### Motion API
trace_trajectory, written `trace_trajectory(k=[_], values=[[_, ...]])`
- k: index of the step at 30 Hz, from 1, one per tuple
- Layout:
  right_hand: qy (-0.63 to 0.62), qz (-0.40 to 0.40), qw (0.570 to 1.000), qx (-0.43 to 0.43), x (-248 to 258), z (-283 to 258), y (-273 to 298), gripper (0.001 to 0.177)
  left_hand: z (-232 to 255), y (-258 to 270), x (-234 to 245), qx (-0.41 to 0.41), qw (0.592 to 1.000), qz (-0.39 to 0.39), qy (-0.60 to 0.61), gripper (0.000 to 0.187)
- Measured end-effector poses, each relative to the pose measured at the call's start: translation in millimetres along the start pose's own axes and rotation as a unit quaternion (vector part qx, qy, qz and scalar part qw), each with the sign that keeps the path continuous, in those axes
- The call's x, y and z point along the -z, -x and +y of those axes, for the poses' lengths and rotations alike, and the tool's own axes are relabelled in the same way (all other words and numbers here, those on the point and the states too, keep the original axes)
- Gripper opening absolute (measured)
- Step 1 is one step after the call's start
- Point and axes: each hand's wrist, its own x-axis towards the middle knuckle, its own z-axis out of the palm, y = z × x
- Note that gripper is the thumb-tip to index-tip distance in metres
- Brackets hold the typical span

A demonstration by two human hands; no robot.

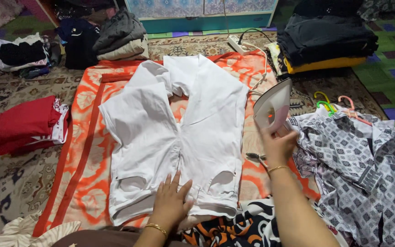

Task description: Ironing a pair of white pants on a mat on the floor.

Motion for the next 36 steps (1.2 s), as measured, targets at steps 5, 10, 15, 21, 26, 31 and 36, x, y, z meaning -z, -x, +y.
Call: trace_trajectory(k=[5, 10, 15, 21, 26, 31, 36], values=[[-0.125, 0.015, 0.991, 0.036, -4, 29, -48, 0.048, -32, 0, 0, 0.139, 0.979, -0.05, 0.14, 0.042], [-0.18, 0.032, 0.969, 0.166, 55, -70, -11, 0.044, -54, 4, -9, 0.206, 0.969, 0.008, 0.135, 0.041], [0.028, -0.007, 0.983, 0.182, 49, -118, 23, 0.047, -27, -10, 14, 0.28, 0.953, -0.047, 0.105, 0.038], [-0.179, -0.243, 0.953, 0.039, 7, -171, 94, 0.053, -22, -14, 1, 0.314, 0.947, -0.053, 0.045, 0.044], [-0.08, -0.273, 0.958, -0.027, -35, -194, 90, 0.056, -35, -18, 16, 0.382, 0.911, -0.087, 0.13, 0.036], [-0.111, -0.253, 0.957, -0.091, -68, -211, 108, 0.057, -51, -20, 10, 0.374, 0.902, -0.142, 0.16, 0.037], [-0.088, -0.27, 0.959, -0.018, -68, -210, 136, 0.059, -58, -19, 3, 0.345, 0.912, -0.164, 0.151, 0.038]])
